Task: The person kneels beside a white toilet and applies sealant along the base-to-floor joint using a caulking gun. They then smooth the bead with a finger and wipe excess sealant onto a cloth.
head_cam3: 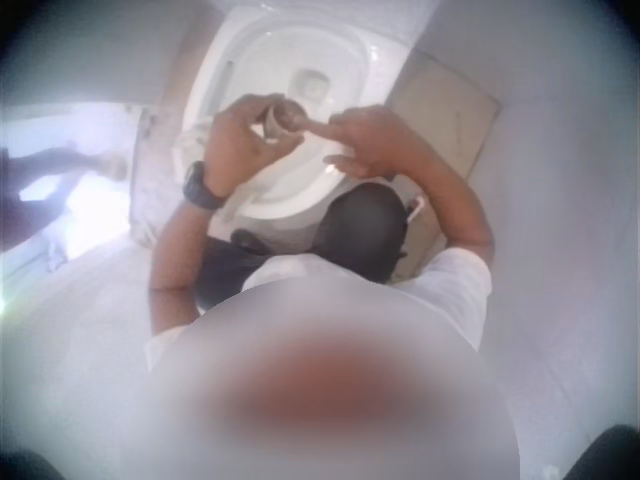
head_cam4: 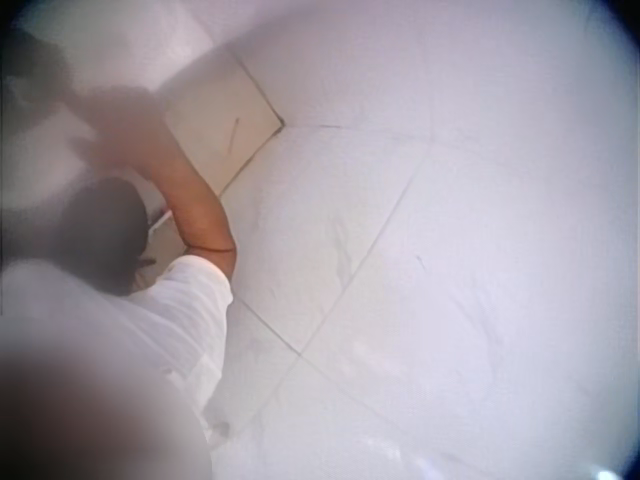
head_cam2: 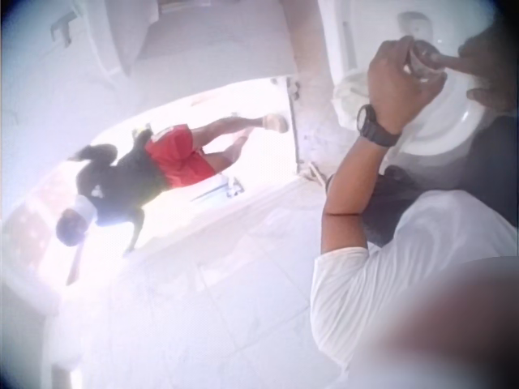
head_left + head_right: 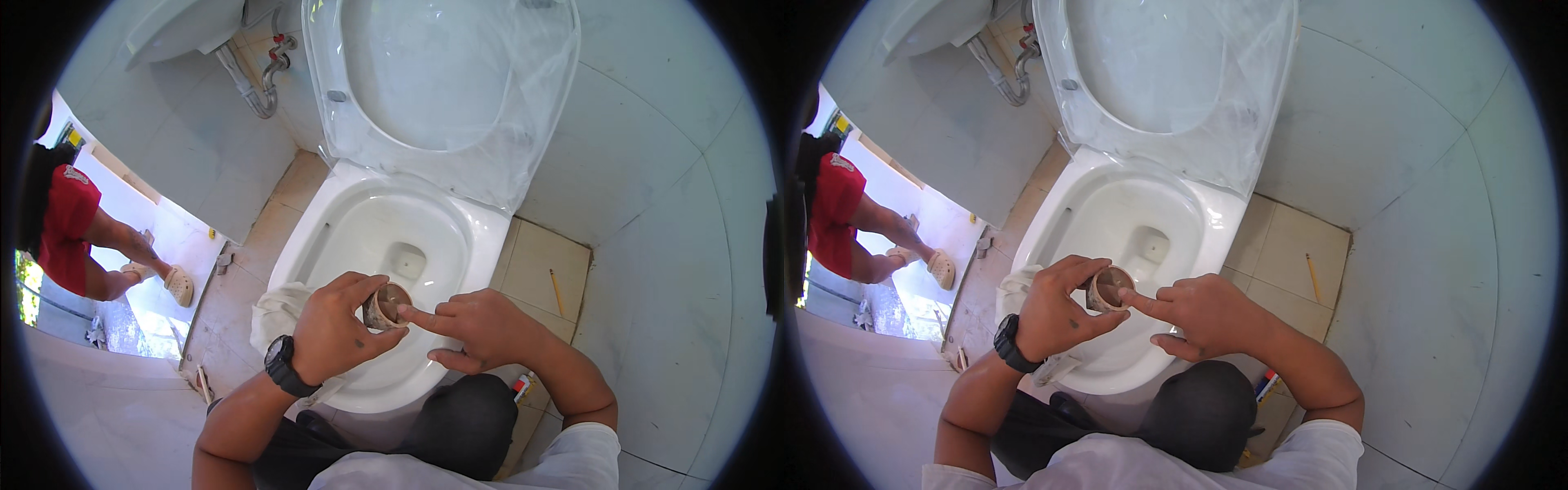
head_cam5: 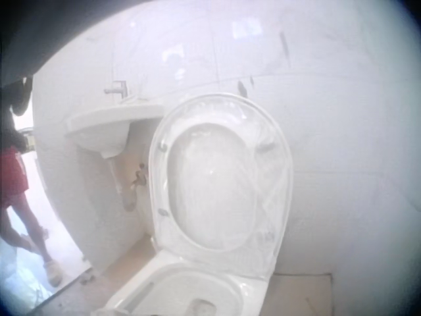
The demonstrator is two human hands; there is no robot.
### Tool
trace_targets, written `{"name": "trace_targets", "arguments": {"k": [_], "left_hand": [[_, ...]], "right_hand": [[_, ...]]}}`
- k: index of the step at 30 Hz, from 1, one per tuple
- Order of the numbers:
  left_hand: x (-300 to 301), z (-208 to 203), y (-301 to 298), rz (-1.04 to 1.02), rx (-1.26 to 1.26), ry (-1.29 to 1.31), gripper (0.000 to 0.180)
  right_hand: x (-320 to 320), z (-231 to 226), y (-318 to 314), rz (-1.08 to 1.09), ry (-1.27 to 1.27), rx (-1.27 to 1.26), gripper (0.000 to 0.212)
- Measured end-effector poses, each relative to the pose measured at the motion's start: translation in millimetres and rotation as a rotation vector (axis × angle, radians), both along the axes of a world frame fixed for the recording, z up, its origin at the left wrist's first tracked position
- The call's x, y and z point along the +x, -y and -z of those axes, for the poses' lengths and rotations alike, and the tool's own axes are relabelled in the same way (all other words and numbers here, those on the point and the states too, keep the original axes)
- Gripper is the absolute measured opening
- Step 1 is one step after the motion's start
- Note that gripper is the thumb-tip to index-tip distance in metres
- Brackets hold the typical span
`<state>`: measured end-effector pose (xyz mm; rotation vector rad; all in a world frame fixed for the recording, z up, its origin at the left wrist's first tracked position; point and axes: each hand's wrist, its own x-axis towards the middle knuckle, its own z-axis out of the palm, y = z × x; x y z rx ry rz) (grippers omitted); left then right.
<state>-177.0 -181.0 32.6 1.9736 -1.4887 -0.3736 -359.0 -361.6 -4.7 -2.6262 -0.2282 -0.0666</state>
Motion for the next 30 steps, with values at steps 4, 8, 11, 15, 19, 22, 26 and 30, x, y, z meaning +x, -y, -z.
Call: {"name": "trace_targets", "arguments": {"k": [4,8,11,15,19,22,26,30], "left_hand": [[-0.8,-1.7,0.9,0.015,-0.011,0.034,0.057],[-3.1,-2.3,-0.4,0.012,0.008,0.043,0.056],[0.7,-1.5,-1.9,-0.01,0.004,0.095,0.056],[18.0,-3.8,-2.5,-0.088,-0.043,0.128,0.058],[14.1,-2.2,1.8,-0.029,-0.024,0.026,0.06],[8.2,-0.4,5.8,-0.009,-0.011,-0.063,0.06],[7.9,4.9,3.9,-0.05,-0.026,-0.121,0.06],[9.6,9.5,-6.7,-0.133,-0.028,-0.371,0.065]], "right_hand": [[-3.3,-0.4,1.8,-0.011,0.007,0.128,0.071],[-4.7,5.2,4.0,-0.026,0.001,0.232,0.071],[-6.7,11.3,0.4,-0.056,0.067,0.174,0.067],[-9.6,16.4,5.5,-0.009,0.018,0.299,0.067],[-13.3,18.4,16.9,0.071,-0.117,1.086,0.071],[-10.5,23.6,9.8,0.021,-0.092,1.333,0.074],[-17.8,33.9,14.9,0.106,0.013,1.252,0.071],[-57.4,70.2,59.0,0.285,0.519,1.343,0.055]]}}
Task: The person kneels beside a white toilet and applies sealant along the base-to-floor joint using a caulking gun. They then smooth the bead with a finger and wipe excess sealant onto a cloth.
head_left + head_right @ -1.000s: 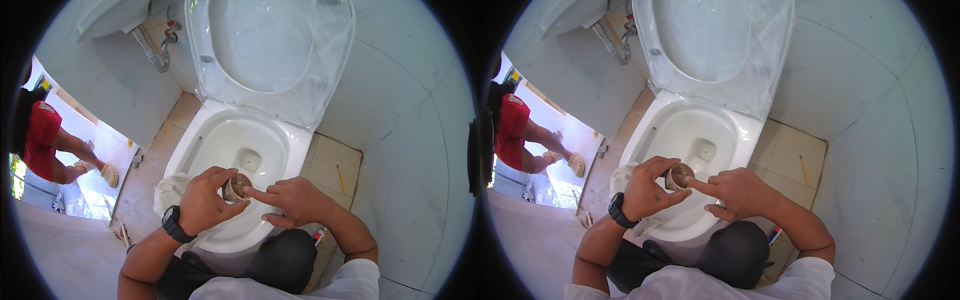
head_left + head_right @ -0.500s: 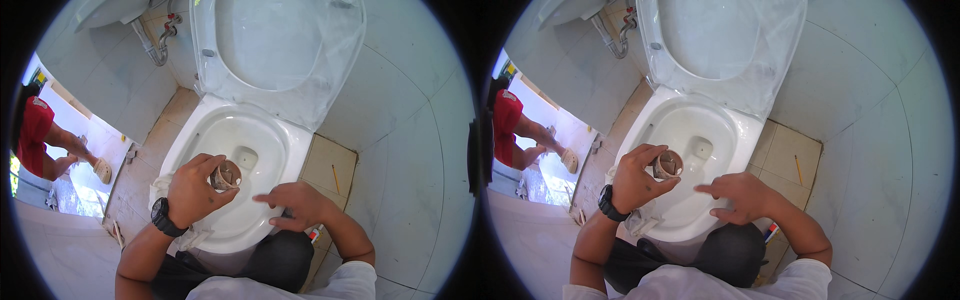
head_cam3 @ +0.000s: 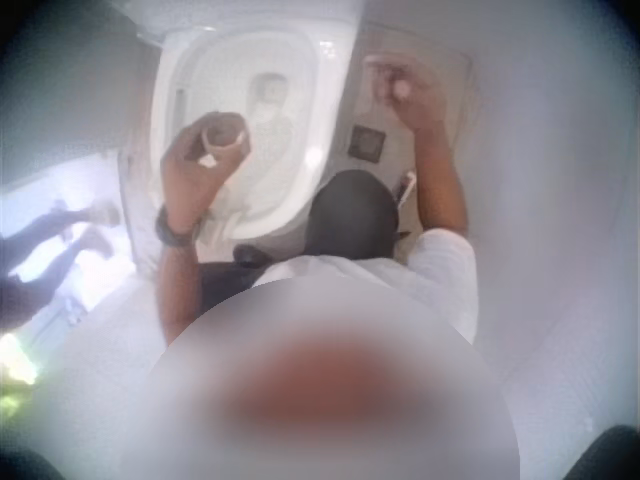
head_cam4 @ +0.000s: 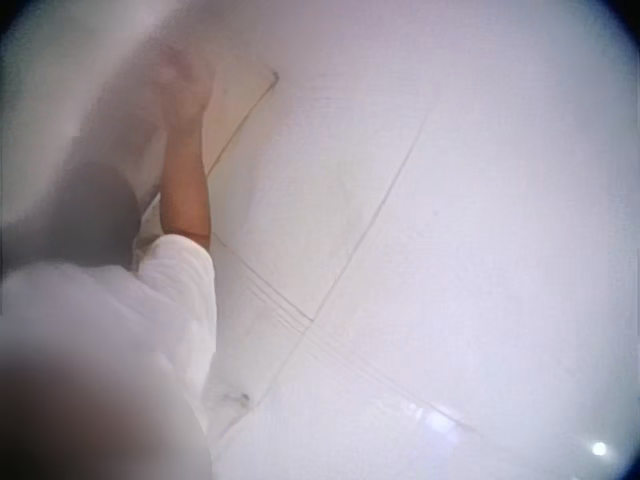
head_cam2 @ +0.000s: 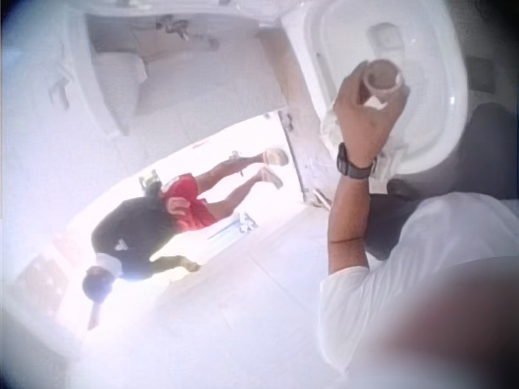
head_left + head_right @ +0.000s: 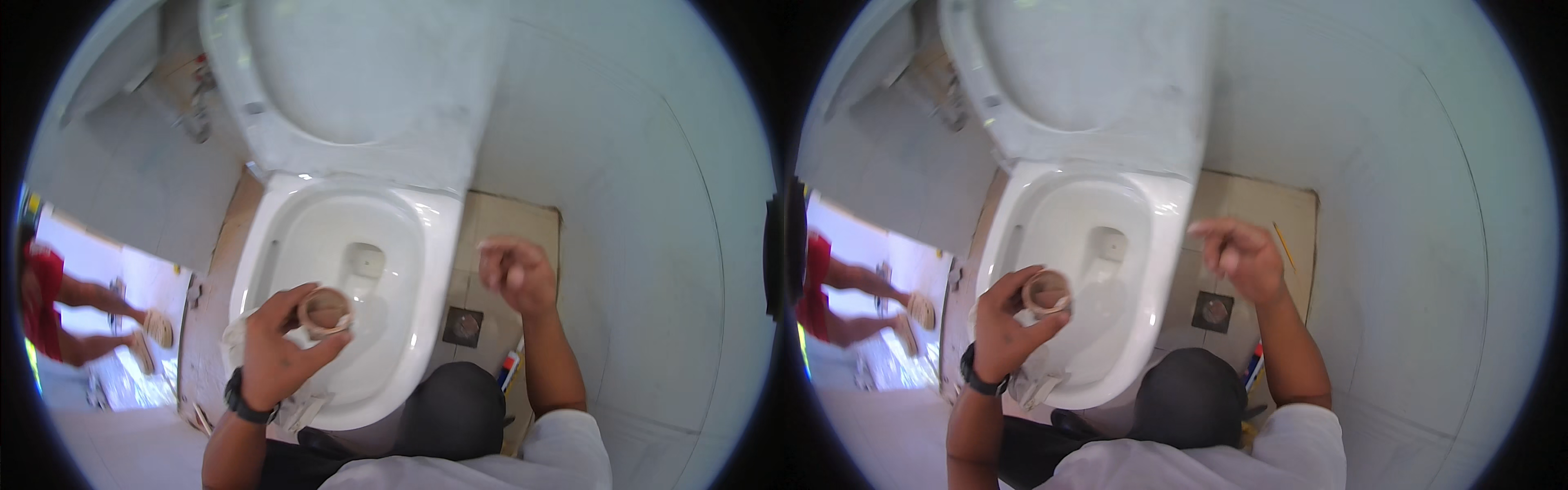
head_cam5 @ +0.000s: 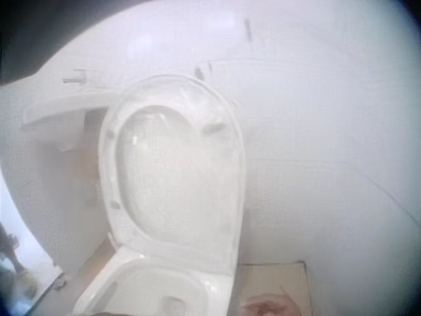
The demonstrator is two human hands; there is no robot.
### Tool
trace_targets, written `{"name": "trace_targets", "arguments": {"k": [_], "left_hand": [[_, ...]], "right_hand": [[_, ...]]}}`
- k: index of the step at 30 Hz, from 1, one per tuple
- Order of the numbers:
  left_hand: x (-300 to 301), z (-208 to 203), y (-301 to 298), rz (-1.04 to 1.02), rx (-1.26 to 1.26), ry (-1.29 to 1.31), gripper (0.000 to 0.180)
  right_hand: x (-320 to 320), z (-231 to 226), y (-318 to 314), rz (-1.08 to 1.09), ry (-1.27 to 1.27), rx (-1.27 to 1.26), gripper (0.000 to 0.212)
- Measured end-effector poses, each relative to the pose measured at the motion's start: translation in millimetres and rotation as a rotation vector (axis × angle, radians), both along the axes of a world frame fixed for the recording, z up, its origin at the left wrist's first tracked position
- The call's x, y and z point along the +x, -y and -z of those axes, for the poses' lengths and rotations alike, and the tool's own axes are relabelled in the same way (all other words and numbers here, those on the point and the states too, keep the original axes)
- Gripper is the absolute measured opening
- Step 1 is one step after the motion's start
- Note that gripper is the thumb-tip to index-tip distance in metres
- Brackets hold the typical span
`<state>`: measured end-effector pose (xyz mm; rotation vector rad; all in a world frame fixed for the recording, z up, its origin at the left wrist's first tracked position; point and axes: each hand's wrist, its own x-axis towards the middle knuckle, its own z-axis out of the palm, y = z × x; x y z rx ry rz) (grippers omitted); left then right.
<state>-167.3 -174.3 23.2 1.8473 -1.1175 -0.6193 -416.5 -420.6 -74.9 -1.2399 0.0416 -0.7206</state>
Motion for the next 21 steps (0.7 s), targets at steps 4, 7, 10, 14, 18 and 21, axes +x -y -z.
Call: {"name": "trace_targets", "arguments": {"k": [4,7,10,14,18,21], "left_hand": [[-14.9,1.8,-16.7,-0.046,0.092,-0.219,0.071],[-38.1,8.8,-32.7,-0.068,0.116,-0.205,0.078],[-64.0,24.5,-48.0,-0.166,0.093,-0.241,0.092],[-80.2,50.4,-59.4,-0.286,-0.004,-0.263,0.098],[-85.2,67.7,-65.0,-0.386,-0.044,-0.253,0.103],[-86.8,71.3,-68.3,-0.407,-0.046,-0.228,0.105]], "right_hand": [[-20.8,106.7,50.4,0.527,-0.469,-0.06,0.044],[3.4,210.5,66.2,0.495,-0.971,-0.318,0.05],[34.7,288.0,75.4,0.375,-0.998,-0.465,0.06],[71.9,324.9,104.7,0.402,-1.023,-0.419,0.069],[88.9,320.5,129.4,0.311,-1.105,-0.371,0.076],[93.4,315.9,134.4,0.268,-1.174,-0.434,0.078]]}}
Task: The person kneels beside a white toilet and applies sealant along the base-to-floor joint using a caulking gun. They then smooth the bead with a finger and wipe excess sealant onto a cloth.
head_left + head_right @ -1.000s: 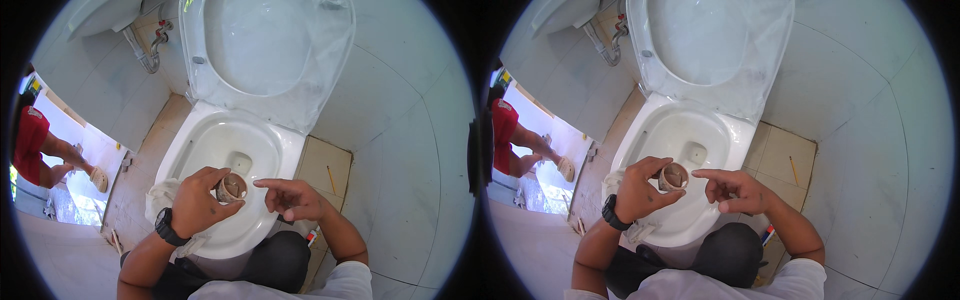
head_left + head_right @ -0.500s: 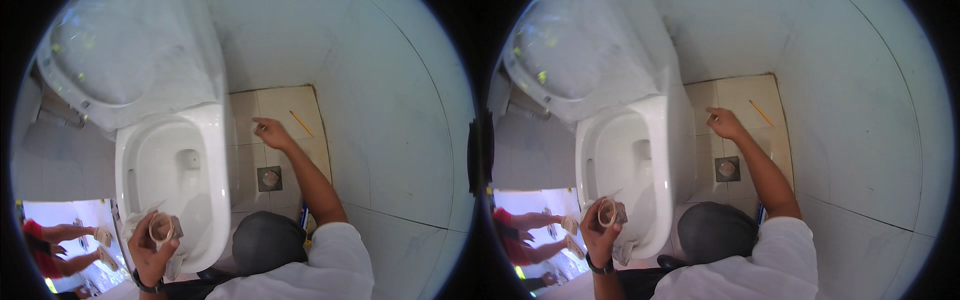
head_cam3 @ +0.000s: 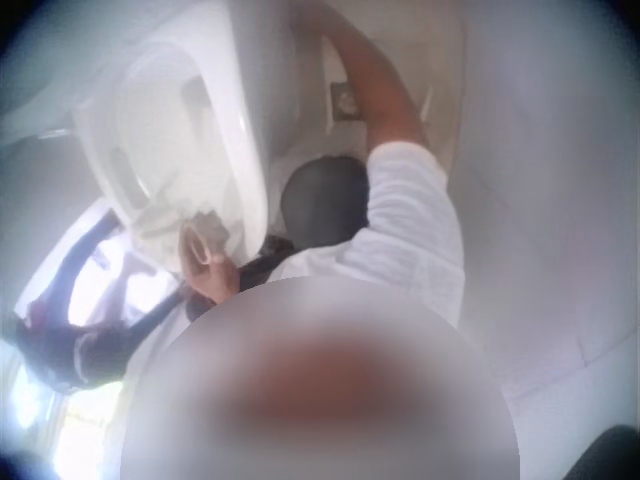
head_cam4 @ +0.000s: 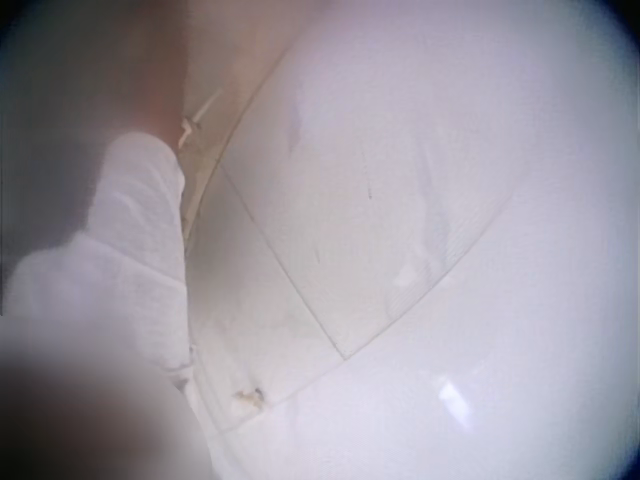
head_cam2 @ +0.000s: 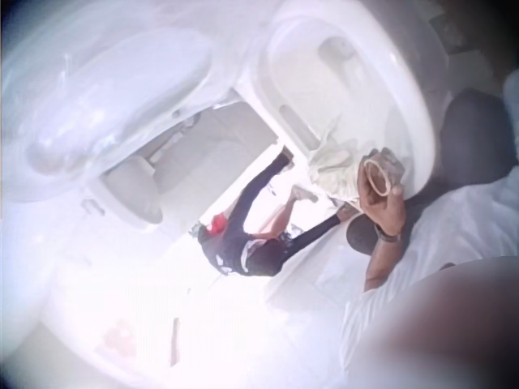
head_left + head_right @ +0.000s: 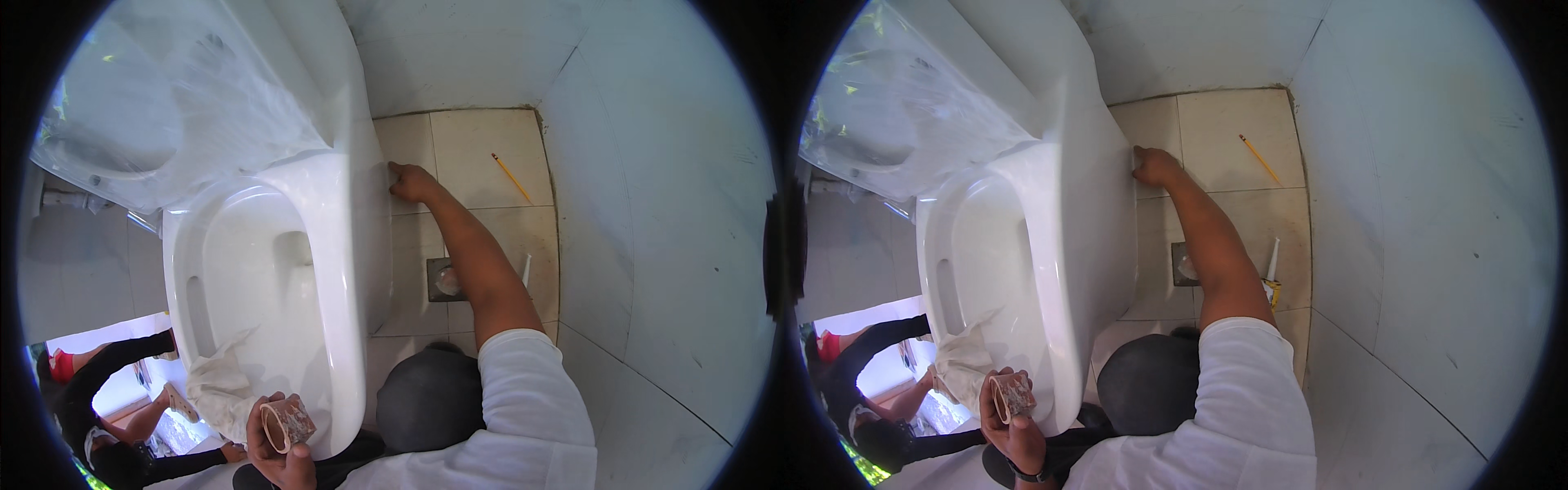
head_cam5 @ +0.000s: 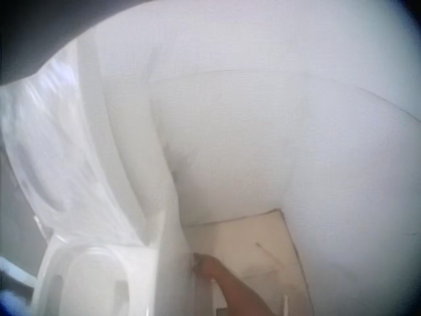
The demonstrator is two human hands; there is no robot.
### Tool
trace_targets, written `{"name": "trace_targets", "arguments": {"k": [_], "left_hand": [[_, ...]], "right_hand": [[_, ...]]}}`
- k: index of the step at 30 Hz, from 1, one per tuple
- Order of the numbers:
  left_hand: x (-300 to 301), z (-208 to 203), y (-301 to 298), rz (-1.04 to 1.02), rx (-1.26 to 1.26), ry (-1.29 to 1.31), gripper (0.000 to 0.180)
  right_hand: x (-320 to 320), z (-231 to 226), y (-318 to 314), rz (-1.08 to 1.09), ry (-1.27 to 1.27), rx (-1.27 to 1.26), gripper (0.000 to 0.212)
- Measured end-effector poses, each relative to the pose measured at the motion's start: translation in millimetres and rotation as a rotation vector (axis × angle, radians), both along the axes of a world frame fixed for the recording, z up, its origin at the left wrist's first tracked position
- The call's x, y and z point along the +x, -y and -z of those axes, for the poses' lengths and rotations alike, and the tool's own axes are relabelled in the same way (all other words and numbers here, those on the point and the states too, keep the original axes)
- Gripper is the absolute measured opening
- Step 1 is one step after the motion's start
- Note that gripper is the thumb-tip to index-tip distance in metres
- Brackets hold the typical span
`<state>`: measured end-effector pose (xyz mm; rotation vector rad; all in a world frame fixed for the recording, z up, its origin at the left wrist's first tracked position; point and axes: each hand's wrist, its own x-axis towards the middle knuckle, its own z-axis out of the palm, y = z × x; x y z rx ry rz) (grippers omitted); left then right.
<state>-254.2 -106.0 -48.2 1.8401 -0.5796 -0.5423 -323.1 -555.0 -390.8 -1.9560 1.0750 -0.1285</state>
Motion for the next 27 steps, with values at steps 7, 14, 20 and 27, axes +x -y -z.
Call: {"name": "trace_targets", "arguments": {"k": [7,14,20,27], "left_hand": [[-3.2,3.4,-2.3,-0.011,-0.041,0.037,0.107],[-2.6,0.7,-5.9,0.006,-0.027,0.03,0.107],[-2.4,-2.5,-4.2,0.024,0.024,0.043,0.108],[-2.6,-3.8,-1.7,0.065,0.037,0.039,0.109]], "right_hand": [[2.9,-4.4,8.6,-0.07,-0.062,-0.043,0.079],[0.4,3.5,7.0,0.073,0.088,0.038,0.078],[-10.8,14.5,7.5,0.186,0.268,0.151,0.079],[-0.6,-2.1,9.2,-0.015,-0.04,0.037,0.082]]}}
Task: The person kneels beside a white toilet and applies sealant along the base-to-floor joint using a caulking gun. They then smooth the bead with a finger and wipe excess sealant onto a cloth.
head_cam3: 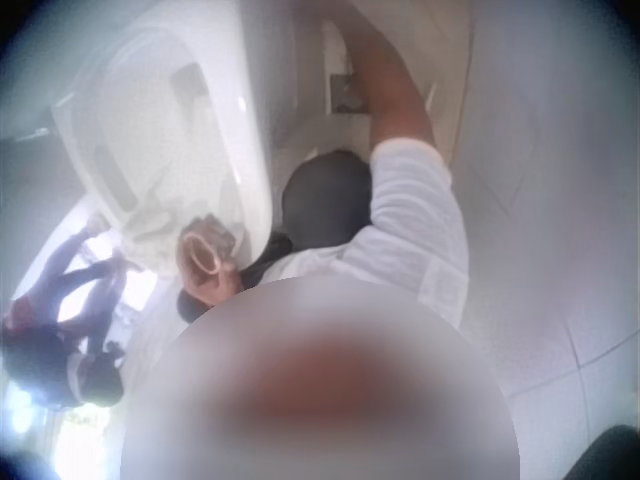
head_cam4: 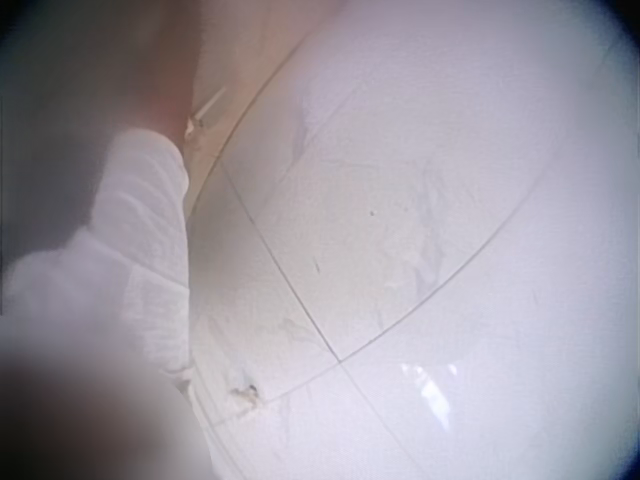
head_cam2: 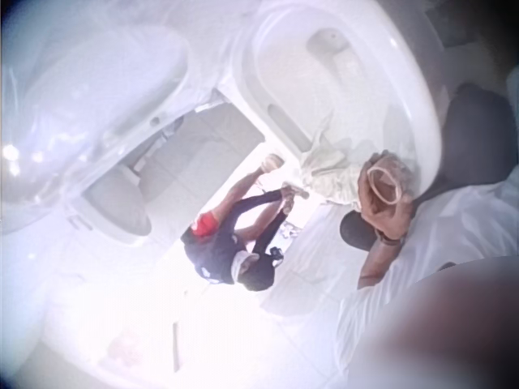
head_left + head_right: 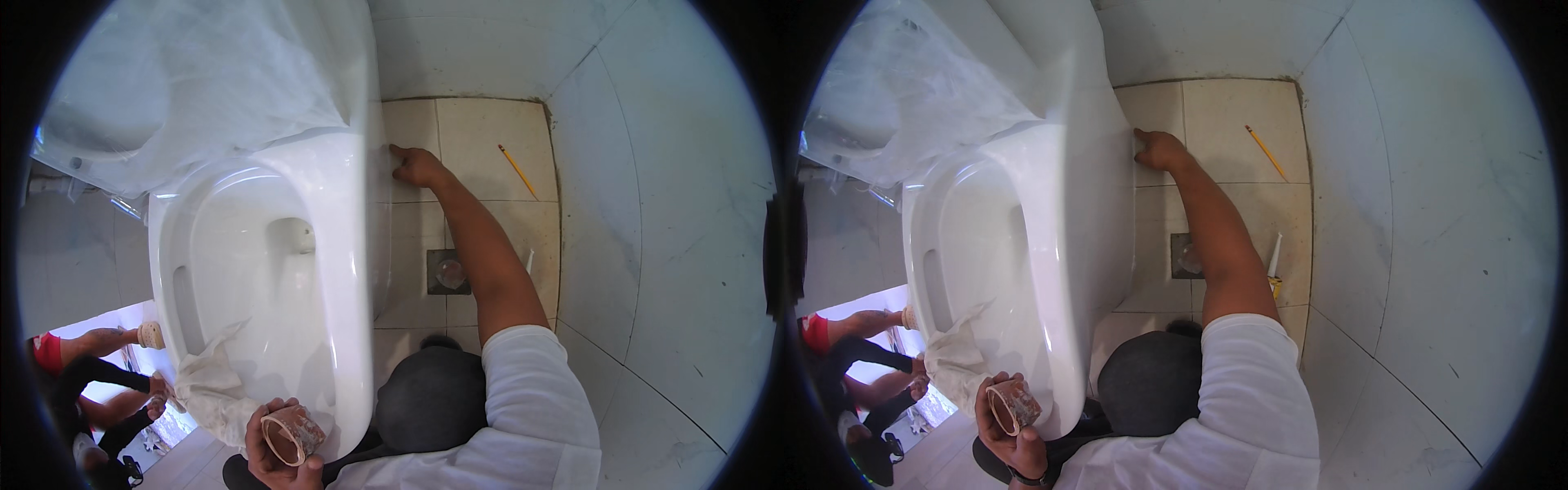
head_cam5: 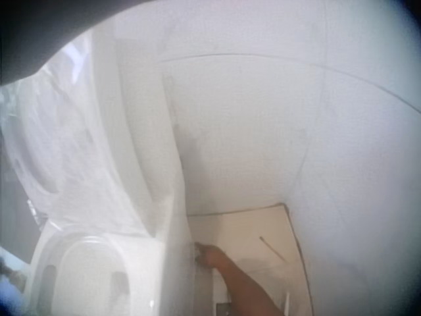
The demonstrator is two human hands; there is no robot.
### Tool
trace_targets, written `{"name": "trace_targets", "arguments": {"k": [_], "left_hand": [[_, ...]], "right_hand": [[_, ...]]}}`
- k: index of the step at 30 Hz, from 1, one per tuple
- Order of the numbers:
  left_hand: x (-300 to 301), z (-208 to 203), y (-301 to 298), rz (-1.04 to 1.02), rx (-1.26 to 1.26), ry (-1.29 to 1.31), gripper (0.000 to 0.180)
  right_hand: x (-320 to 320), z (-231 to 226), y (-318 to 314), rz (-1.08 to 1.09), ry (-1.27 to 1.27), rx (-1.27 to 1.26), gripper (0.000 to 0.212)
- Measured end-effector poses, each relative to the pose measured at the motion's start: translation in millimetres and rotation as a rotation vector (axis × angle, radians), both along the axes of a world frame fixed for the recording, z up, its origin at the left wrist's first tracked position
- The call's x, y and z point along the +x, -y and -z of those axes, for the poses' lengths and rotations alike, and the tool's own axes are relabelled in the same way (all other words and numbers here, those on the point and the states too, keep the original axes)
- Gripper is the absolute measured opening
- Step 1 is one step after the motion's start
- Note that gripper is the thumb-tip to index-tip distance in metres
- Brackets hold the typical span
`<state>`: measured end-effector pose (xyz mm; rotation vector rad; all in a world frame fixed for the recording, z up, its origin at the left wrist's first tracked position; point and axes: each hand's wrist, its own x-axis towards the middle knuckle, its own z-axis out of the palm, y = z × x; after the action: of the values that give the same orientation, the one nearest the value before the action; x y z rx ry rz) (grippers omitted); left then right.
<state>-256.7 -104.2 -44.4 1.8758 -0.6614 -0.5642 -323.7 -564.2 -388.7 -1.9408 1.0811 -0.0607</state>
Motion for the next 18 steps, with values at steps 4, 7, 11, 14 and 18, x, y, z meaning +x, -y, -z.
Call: {"name": "trace_targets", "arguments": {"k": [4,7,11,14,18], "left_hand": [[0.4,-0.1,-0.1,0.005,0.023,0.02,0.11],[-0.8,-1.0,1.2,-0.004,0.026,-0.004,0.111],[-3.1,-2.7,3.4,-0.017,0.04,-0.001,0.112],[-3.5,-3.1,3.9,-0.016,0.044,0.004,0.113],[-1.9,-2.4,3.2,-0.005,0.035,0.011,0.113]], "right_hand": [[4.4,-7.7,7.5,-0.144,-0.1,-0.028,0.088],[4.4,-7.8,7.2,-0.143,-0.061,0.052,0.09],[-1.9,-7.0,-6.1,-0.109,-0.006,0.119,0.088],[-6.1,-10.5,-15.3,-0.091,0.013,0.196,0.089],[-14.1,-15.4,-24.5,-0.114,0.014,0.372,0.098]]}}
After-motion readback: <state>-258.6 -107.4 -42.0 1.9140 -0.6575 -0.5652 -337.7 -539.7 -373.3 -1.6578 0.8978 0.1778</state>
